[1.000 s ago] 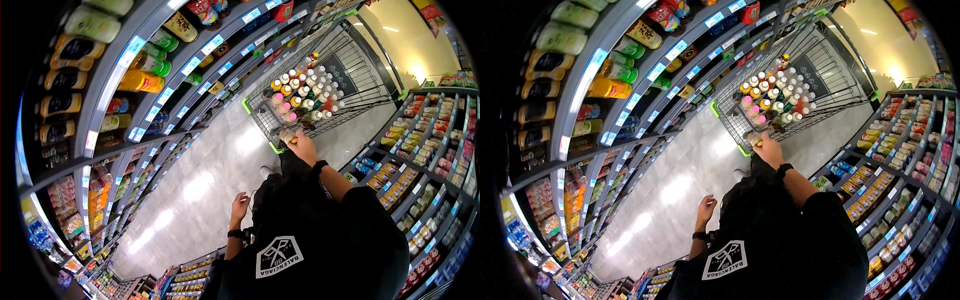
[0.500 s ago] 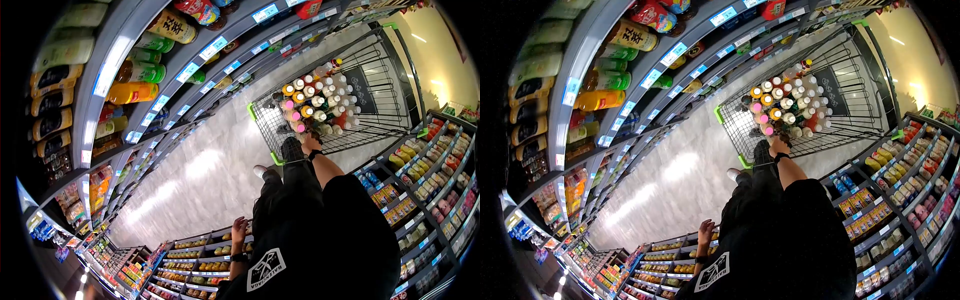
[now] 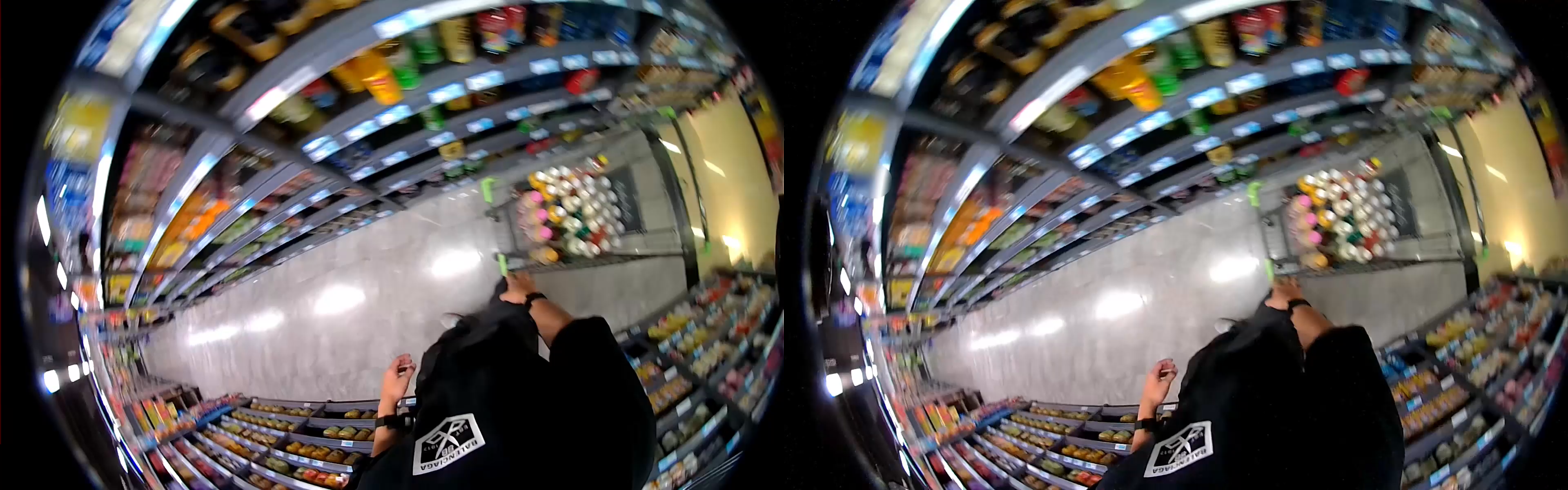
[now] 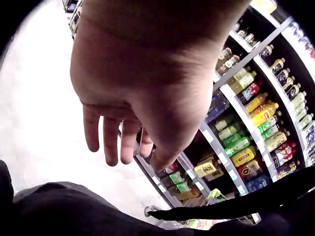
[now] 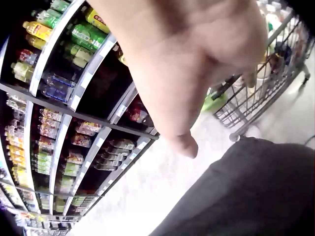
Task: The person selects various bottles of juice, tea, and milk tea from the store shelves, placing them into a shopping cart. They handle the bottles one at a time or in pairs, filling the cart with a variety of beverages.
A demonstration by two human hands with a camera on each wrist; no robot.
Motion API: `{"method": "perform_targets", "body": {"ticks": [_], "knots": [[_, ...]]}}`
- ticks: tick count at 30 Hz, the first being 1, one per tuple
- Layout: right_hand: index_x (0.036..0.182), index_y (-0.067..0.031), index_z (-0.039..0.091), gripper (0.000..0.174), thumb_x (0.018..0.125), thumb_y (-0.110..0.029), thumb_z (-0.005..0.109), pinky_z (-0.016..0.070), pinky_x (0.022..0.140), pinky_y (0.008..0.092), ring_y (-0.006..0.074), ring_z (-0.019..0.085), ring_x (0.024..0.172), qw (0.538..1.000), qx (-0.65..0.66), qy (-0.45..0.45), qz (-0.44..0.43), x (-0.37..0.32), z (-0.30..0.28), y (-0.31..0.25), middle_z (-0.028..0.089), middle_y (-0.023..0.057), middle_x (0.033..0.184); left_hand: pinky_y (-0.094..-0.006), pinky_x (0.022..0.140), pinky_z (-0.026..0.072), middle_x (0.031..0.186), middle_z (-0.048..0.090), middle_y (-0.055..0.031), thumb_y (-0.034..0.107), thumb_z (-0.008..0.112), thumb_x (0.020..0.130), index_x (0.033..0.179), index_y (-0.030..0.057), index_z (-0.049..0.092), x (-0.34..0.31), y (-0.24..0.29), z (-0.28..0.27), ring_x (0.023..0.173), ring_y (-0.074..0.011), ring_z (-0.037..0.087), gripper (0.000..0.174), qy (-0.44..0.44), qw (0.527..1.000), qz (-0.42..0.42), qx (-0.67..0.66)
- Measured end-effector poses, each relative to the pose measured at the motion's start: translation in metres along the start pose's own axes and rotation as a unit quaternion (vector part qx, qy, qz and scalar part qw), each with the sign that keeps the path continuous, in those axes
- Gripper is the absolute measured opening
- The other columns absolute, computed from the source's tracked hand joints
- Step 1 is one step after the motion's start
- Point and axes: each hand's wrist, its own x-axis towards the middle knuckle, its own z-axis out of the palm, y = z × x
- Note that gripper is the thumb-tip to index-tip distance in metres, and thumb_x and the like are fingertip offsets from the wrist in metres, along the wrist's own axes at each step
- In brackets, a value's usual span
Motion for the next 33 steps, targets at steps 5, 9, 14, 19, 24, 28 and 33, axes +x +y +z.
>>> {"method": "perform_targets", "body": {"ticks": [5, 9, 14, 19, 24, 28, 33], "knots": [[0.157, -0.0008, 0.04, 0.11, 0.069, -0.051, 0.081, 0.0176, 0.129, 0.0504, 0.0437, 0.028, 0.153, 0.995, -0.092, 0.021, -0.007, 0.009, 0.017, -0.025, 0.04, 0.0292, 0.16, -0.0368, 0.09, 0.0565, 0.112, 0.074, -0.0118, 0.019, 0.076, 0.093, 0.133, 0.0046, 0.063, -0.056, -0.086, -0.065, 0.101, -0.0233, 0.072, 0.044, 0.05, 0.997, -0.026, 0.045], [0.165, -0.0006, 0.02, 0.126, 0.072, -0.057, 0.082, 0.0157, 0.131, 0.0465, 0.0405, 0.019, 0.158, 0.992, -0.079, -0.036, 0.095, 0.023, 0.011, -0.048, 0.026, 0.0254, 0.169, -0.0412, 0.092, 0.0567, 0.117, 0.074, -0.0162, 0.035, 0.076, 0.093, 0.136, 0.0072, 0.062, -0.103, -0.131, -0.121, 0.104, -0.0316, 0.072, 0.053, 0.111, 0.986, -0.07, 0.105], [0.168, -0.0049, 0.013, 0.136, 0.072, -0.079, 0.074, 0.0097, 0.132, 0.0487, 0.039, 0.017, 0.159, 0.984, -0.097, -0.085, 0.122, 0.046, 0.024, -0.06, 0.021, 0.019, 0.173, -0.0398, 0.089, 0.0571, 0.115, 0.075, -0.0158, 0.033, 0.076, 0.092, 0.138, 0.0065, 0.06, -0.123, -0.166, -0.169, 0.1, -0.0286, 0.073, 0.055, 0.177, 0.974, -0.11, 0.089], [0.169, -0.015, -0.001, 0.134, 0.077, -0.068, 0.08, 0.0152, 0.133, 0.047, 0.0331, 0.006, 0.162, 0.948, -0.072, -0.201, 0.235, 0.13, 0.059, -0.046, 0.003, 0.011, 0.176, -0.0431, 0.092, 0.0565, 0.122, 0.073, -0.0139, 0.04, 0.074, 0.093, 0.139, 0.0098, 0.061, -0.106, -0.181, -0.188, 0.106, -0.0334, 0.071, 0.056, 0.169, 0.978, -0.114, 0.038], [0.168, -0.0109, 0.017, 0.114, 0.082, -0.052, 0.08, 0.0369, 0.121, 0.0516, 0.0367, 0.035, 0.151, 0.961, -0.089, -0.123, 0.23, 0.083, 0.047, -0.122, 0.029, 0.0205, 0.168, -0.0443, 0.094, 0.0547, 0.13, 0.069, -0.0171, 0.041, 0.073, 0.095, 0.15, 0.0115, 0.048, -0.074, -0.182, -0.229, 0.11, -0.0338, 0.069, 0.068, 0.087, 0.99, -0.106, 0.044], [0.168, -0.0149, 0.018, 0.102, 0.086, -0.032, 0.076, 0.0322, 0.124, 0.0485, 0.0346, 0.028, 0.154, 0.972, -0.082, -0.139, 0.173, 0.103, 0.073, -0.155, 0.026, 0.0152, 0.17, -0.0418, 0.091, 0.0562, 0.124, 0.069, -0.0186, 0.042, 0.075, 0.095, 0.156, 0.013, 0.04, -0.031, -0.191, -0.29, 0.1, -0.0306, 0.071, 0.076, 0.121, 0.989, -0.063, 0.056], [0.168, -0.0198, 0.019, 0.093, 0.092, -0.008, 0.071, 0.0263, 0.127, 0.0445, 0.0321, 0.019, 0.158, 0.969, -0.071, -0.145, -0.186, 0.141, 0.135, -0.16, 0.023, 0.0085, 0.172, -0.0464, 0.094, 0.0549, 0.129, 0.067, -0.0227, 0.037, 0.073, 0.095, 0.155, 0.011, 0.039, 0.018, -0.177, -0.359, 0.111, -0.0391, 0.068, 0.074, 0.142, 0.989, -0.032, 0.026]]}}
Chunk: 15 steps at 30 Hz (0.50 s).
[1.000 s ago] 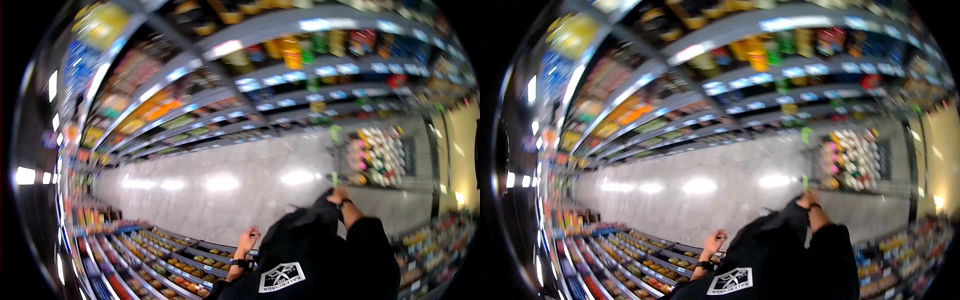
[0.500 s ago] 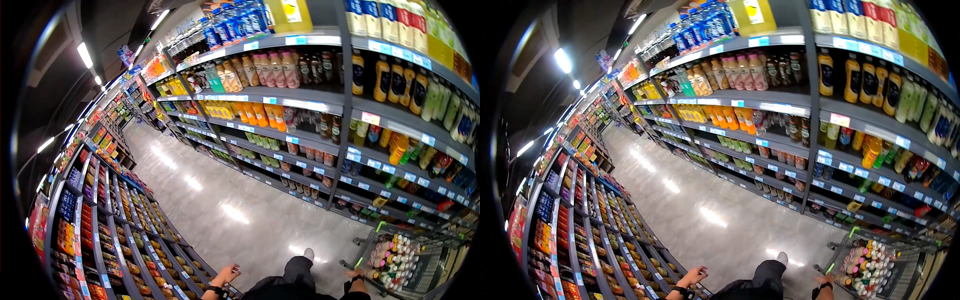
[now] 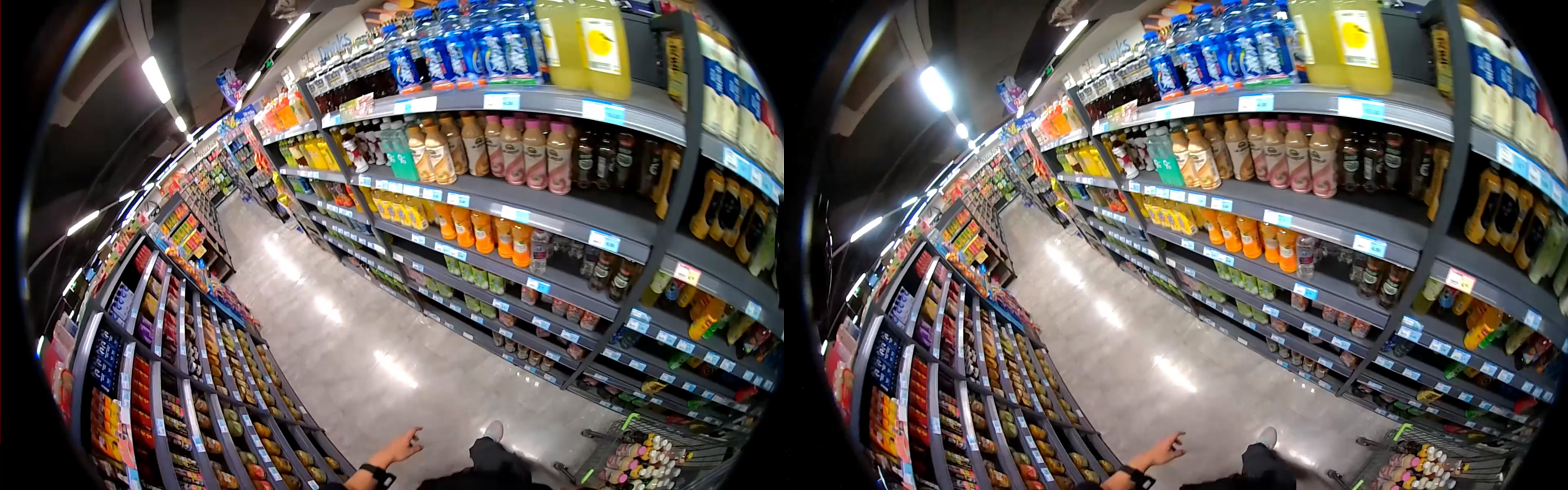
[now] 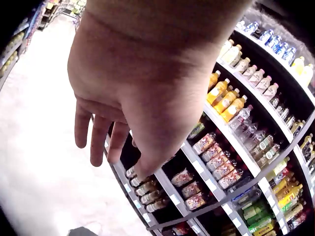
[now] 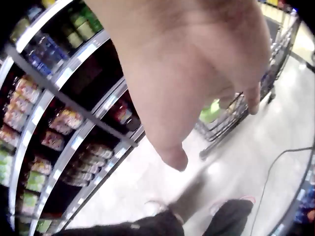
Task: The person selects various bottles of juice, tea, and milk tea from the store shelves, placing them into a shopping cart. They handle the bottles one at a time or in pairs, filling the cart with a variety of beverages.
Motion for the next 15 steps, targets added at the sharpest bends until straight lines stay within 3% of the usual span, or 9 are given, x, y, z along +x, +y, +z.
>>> {"method": "perform_targets", "body": {"ticks": [1, 3, 4, 5, 6, 7, 8, 9, 15], "knots": [[0.168, -0.0208, 0.019, 0.093, 0.093, -0.003, 0.07, 0.0251, 0.127, 0.0438, 0.0316, 0.017, 0.159, 0.993, 0.041, -0.003, -0.115, 0.017, 0.006, -0.007, 0.022, 0.0071, 0.172, -0.0468, 0.095, 0.0546, 0.129, 0.067, -0.0212, 0.037, 0.073, 0.095, 0.154, 0.0117, 0.04, 0.012, 0.003, -0.016, 0.113, -0.0391, 0.067, 0.073, -0.008, 0.999, 0.023, 0.021], [0.161, -0.0045, 0.036, 0.103, 0.081, -0.046, 0.085, 0.0456, 0.11, 0.0441, 0.0291, 0.051, 0.139, 0.922, 0.372, -0.092, 0.052, 0.055, -0.007, -0.05, 0.049, 0.0233, 0.153, -0.0476, 0.095, 0.0542, 0.128, 0.067, -0.0185, 0.035, 0.074, 0.095, 0.152, 0.0131, 0.042, 0.051, 0.01, -0.046, 0.114, -0.0391, 0.066, 0.069, -0.001, 0.997, 0.047, 0.061], [0.153, -0.0009, 0.047, 0.085, 0.085, -0.035, 0.084, 0.0495, 0.098, 0.0377, 0.0243, 0.064, 0.118, 0.988, 0.153, 0.013, 0.0, 0.08, -0.004, -0.078, 0.063, 0.0205, 0.136, -0.048, 0.095, 0.0542, 0.128, 0.067, -0.0174, 0.034, 0.074, 0.095, 0.151, 0.0138, 0.043, 0.063, 0.013, -0.056, 0.115, -0.039, 0.066, 0.068, 0.011, 0.996, 0.042, 0.076], [0.151, 0.0009, 0.047, 0.077, 0.087, -0.026, 0.081, 0.0535, 0.089, 0.0384, 0.0245, 0.069, 0.1, 0.977, 0.193, 0.034, 0.09, 0.04, -0.063, -0.185, 0.07, 0.0166, 0.121, -0.0482, 0.095, 0.0542, 0.128, 0.067, -0.017, 0.033, 0.074, 0.094, 0.15, 0.014, 0.045, 0.07, 0.027, -0.069, 0.115, -0.0391, 0.066, 0.066, 0.025, 0.997, 0.046, 0.065], [0.143, 0.0019, 0.055, 0.073, 0.086, -0.035, 0.082, 0.0562, 0.087, 0.0388, 0.0251, 0.071, 0.102, 0.95, 0.28, 0.127, 0.048, 0.094, -0.036, -0.166, 0.075, 0.0192, 0.109, -0.0484, 0.095, 0.0541, 0.129, 0.067, -0.0166, 0.033, 0.074, 0.094, 0.149, 0.0141, 0.046, 0.077, 0.048, -0.085, 0.115, -0.0392, 0.066, 0.064, 0.04, 0.996, 0.05, 0.054], [0.14, 0.0028, 0.057, 0.065, 0.088, -0.029, 0.079, 0.0565, 0.083, 0.0365, 0.0236, 0.072, 0.094, 0.94, 0.323, 0.098, 0.057, 0.053, -0.097, -0.259, 0.076, 0.0168, 0.1, -0.0483, 0.095, 0.0543, 0.13, 0.067, -0.0168, 0.032, 0.074, 0.094, 0.148, 0.0135, 0.048, 0.09, 0.058, -0.094, 0.114, -0.039, 0.066, 0.063, 0.045, 0.995, 0.069, 0.055], [0.138, 0.0038, 0.058, 0.062, 0.089, -0.028, 0.079, 0.0567, 0.082, 0.0353, 0.0225, 0.073, 0.094, 0.938, 0.306, 0.158, -0.032, 0.104, -0.088, -0.242, 0.076, 0.0156, 0.098, -0.0483, 0.094, 0.0546, 0.13, 0.067, -0.017, 0.031, 0.074, 0.093, 0.147, 0.013, 0.049, 0.103, 0.07, -0.102, 0.114, -0.0388, 0.067, 0.062, 0.052, 0.993, 0.088, 0.057], [0.136, 0.0028, 0.06, 0.06, 0.087, -0.027, 0.08, 0.057, 0.082, 0.0375, 0.0254, 0.073, 0.093, 0.949, 0.209, 0.216, -0.094, 0.082, -0.123, -0.298, 0.075, 0.018, 0.1, -0.0483, 0.094, 0.0546, 0.13, 0.067, -0.017, 0.031, 0.074, 0.093, 0.147, 0.013, 0.049, 0.116, 0.085, -0.11, 0.114, -0.0388, 0.067, 0.062, 0.046, 0.993, 0.094, 0.048], [0.138, -0.006, 0.061, 0.058, 0.088, -0.029, 0.078, 0.0567, 0.087, 0.0418, 0.0311, 0.072, 0.1, 0.962, 0.099, 0.219, -0.133, 0.069, -0.233, -0.482, 0.073, 0.0179, 0.118, -0.0435, 0.093, 0.0558, 0.127, 0.068, -0.0162, 0.024, 0.073, 0.094, 0.144, 0.0098, 0.055, 0.189, 0.183, -0.167, 0.107, -0.0309, 0.069, 0.056, 0.065, 0.962, 0.262, 0.032]]}}
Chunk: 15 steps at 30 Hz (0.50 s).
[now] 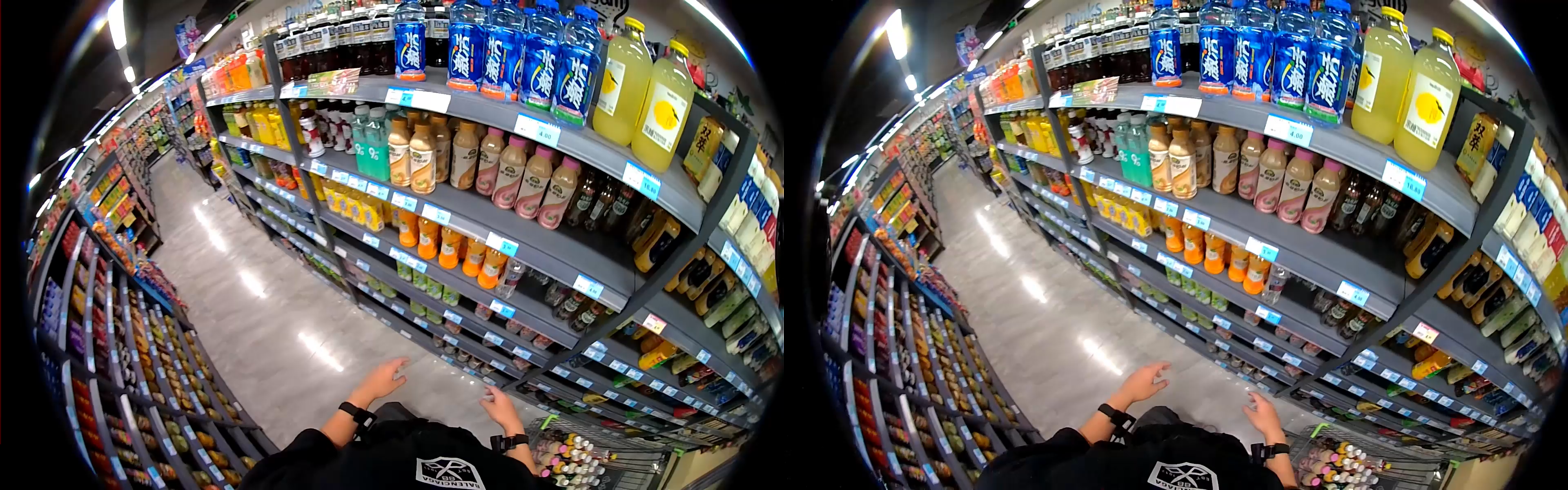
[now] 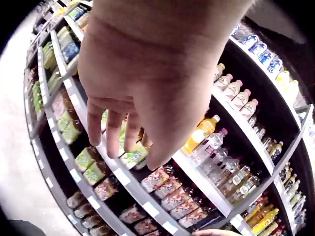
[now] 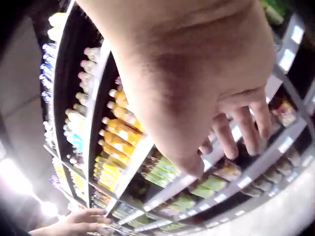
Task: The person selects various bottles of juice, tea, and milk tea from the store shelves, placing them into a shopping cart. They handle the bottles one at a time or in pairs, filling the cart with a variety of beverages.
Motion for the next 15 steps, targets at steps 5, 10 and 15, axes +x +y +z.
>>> {"method": "perform_targets", "body": {"ticks": [5, 10, 15], "knots": [[0.14, -0.0073, 0.061, 0.057, 0.09, -0.03, 0.076, 0.0557, 0.092, 0.0416, 0.0344, 0.071, 0.111, 0.994, -0.008, -0.006, -0.11, 0.057, -0.04, -0.143, 0.072, 0.0204, 0.125, -0.0385, 0.081, 0.0581, 0.113, 0.071, -0.0155, 0.01, 0.071, 0.092, 0.119, 0.0037, 0.068, 0.122, 0.045, -0.089, 0.095, -0.0318, 0.072, 0.028, 0.181, 0.97, 0.155, -0.041], [0.131, -0.0019, 0.067, 0.042, 0.094, -0.018, 0.076, 0.0547, 0.097, 0.0361, 0.0249, 0.072, 0.11, 0.966, 0.016, 0.102, -0.238, 0.118, -0.085, -0.319, 0.075, 0.0146, 0.12, -0.0323, 0.072, 0.0574, 0.102, 0.072, -0.0123, 0.001, 0.074, 0.089, 0.101, 0.0031, 0.071, 0.219, 0.11, -0.221, 0.087, -0.0254, 0.073, 0.012, 0.378, 0.873, 0.296, -0.081], [0.133, -0.0035, 0.067, 0.041, 0.095, -0.019, 0.074, 0.0525, 0.104, 0.0409, 0.0347, 0.064, 0.126, 0.893, 0.009, 0.214, -0.397, 0.211, -0.108, -0.473, 0.064, 0.0205, 0.139, -0.0286, 0.056, 0.0531, 0.106, 0.07, -0.0093, 0.002, 0.074, 0.088, 0.099, 0.0047, 0.069, 0.295, 0.138, -0.323, 0.062, -0.0162, 0.068, 0.013, 0.39, 0.849, 0.347, -0.082]]}}
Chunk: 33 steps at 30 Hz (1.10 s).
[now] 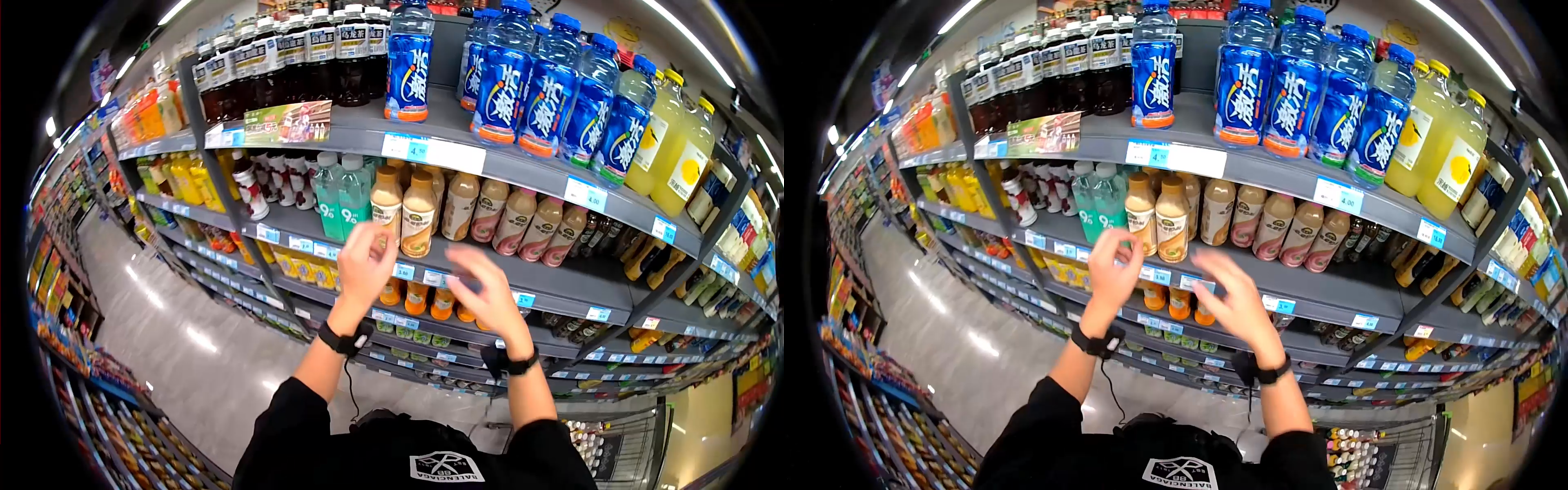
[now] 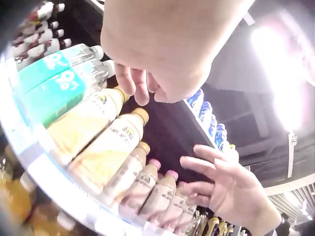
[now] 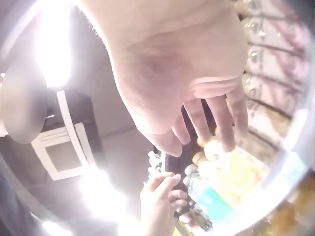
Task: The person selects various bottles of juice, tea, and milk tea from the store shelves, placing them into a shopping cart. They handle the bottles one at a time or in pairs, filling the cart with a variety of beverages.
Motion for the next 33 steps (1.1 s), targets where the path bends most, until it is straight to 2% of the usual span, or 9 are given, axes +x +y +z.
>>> {"method": "perform_targets", "body": {"ticks": [2, 5, 6, 9, 10, 15, 22, 28, 33], "knots": [[0.147, -0.0124, 0.056, 0.056, 0.095, -0.028, 0.071, 0.0537, 0.101, 0.0415, 0.0383, 0.062, 0.128, 0.995, -0.081, 0.033, -0.043, 0.061, 0.019, -0.01, 0.051, 0.019, 0.153, -0.0317, 0.058, 0.0546, 0.114, 0.069, -0.0087, 0.01, 0.073, 0.091, 0.107, 0.0081, 0.069, 0.042, 0.001, -0.002, 0.062, -0.0186, 0.07, 0.017, -0.012, 1.0, -0.017, 0.0], [0.149, -0.0158, 0.054, 0.063, 0.093, -0.038, 0.07, 0.0584, 0.083, 0.0505, 0.0444, 0.07, 0.096, 0.963, -0.254, 0.077, -0.035, 0.118, 0.047, 0.014, 0.051, 0.0207, 0.153, -0.0364, 0.062, 0.0567, 0.122, 0.067, -0.0088, 0.017, 0.07, 0.094, 0.114, 0.0111, 0.068, 0.074, -0.009, 0.002, 0.063, -0.022, 0.071, 0.022, -0.065, 0.995, 0.013, 0.068], [0.146, -0.0145, 0.058, 0.06, 0.092, -0.037, 0.073, 0.0551, 0.094, 0.0483, 0.0425, 0.066, 0.113, 0.964, -0.253, 0.057, 0.058, 0.131, 0.054, 0.01, 0.057, 0.02, 0.148, -0.0438, 0.065, 0.0579, 0.127, 0.067, -0.0107, 0.024, 0.07, 0.094, 0.116, 0.0121, 0.067, 0.08, -0.012, 0.006, 0.07, -0.0305, 0.073, 0.025, -0.075, 0.994, 0.019, 0.077], [0.135, -0.0131, 0.065, 0.054, 0.09, -0.04, 0.075, 0.0578, 0.083, 0.0471, 0.0408, 0.071, 0.099, 0.954, -0.244, 0.174, 0.013, 0.138, 0.07, 0.034, 0.071, 0.0195, 0.122, -0.0513, 0.073, 0.0571, 0.128, 0.066, -0.015, 0.034, 0.07, 0.095, 0.121, 0.0109, 0.067, 0.087, -0.028, 0.017, 0.09, -0.0447, 0.07, 0.035, -0.096, 0.979, 0.048, 0.174], [0.13, -0.0129, 0.068, 0.05, 0.089, -0.041, 0.075, 0.0587, 0.078, 0.0468, 0.0398, 0.072, 0.093, 0.955, -0.236, 0.177, 0.025, 0.136, 0.069, 0.033, 0.074, 0.0192, 0.112, -0.0511, 0.075, 0.0572, 0.121, 0.068, -0.0156, 0.033, 0.07, 0.095, 0.121, 0.0115, 0.067, 0.09, -0.026, 0.016, 0.094, -0.0446, 0.069, 0.034, -0.178, 0.959, -0.029, 0.22], [0.092, -0.0074, 0.063, 0.029, 0.084, -0.028, 0.081, 0.0532, 0.059, 0.0426, 0.0363, 0.066, 0.067, 0.903, -0.293, 0.315, 0.006, 0.084, 0.049, 0.016, 0.064, 0.0129, 0.076, -0.0466, 0.09, 0.0538, 0.115, 0.068, -0.0157, 0.035, 0.078, 0.089, 0.124, 0.0113, 0.071, 0.096, -0.023, 0.014, 0.106, -0.037, 0.068, 0.043, -0.113, 0.976, 0.055, 0.177], [0.081, -0.0056, 0.067, 0.023, 0.072, -0.015, 0.085, 0.0453, 0.048, 0.0319, 0.0221, 0.058, 0.051, 0.849, -0.297, 0.414, -0.14, -0.037, 0.04, -0.036, 0.059, 0.007, 0.067, -0.0572, 0.089, 0.0501, 0.108, 0.07, -0.0317, 0.052, 0.072, 0.091, 0.11, -0.0058, 0.07, 0.11, -0.065, 0.025, 0.103, -0.0517, 0.064, 0.061, -0.212, 0.917, 0.052, 0.334], [0.082, -0.008, 0.064, 0.022, 0.079, -0.017, 0.083, 0.0467, 0.052, 0.0342, 0.0264, 0.062, 0.059, 0.938, -0.172, 0.272, 0.131, -0.158, 0.037, -0.05, 0.061, 0.0043, 0.071, -0.0475, 0.087, 0.0534, 0.102, 0.072, -0.0179, 0.05, 0.083, 0.085, 0.107, 0.0027, 0.075, 0.092, -0.014, 0.026, 0.096, -0.0394, 0.069, 0.052, -0.17, 0.949, 0.069, 0.258], [0.085, -0.0091, 0.061, 0.027, 0.081, -0.031, 0.076, 0.0543, 0.063, 0.044, 0.0354, 0.068, 0.074, 0.843, -0.289, 0.219, 0.399, -0.3, 0.037, -0.011, 0.066, 0.0115, 0.077, -0.037, 0.079, 0.0536, 0.089, 0.065, -0.0088, 0.012, 0.088, 0.085, 0.09, -0.0032, 0.066, 0.055, 0.019, 0.02, 0.079, -0.023, 0.062, 0.028, -0.167, 0.959, 0.2, 0.115]]}}
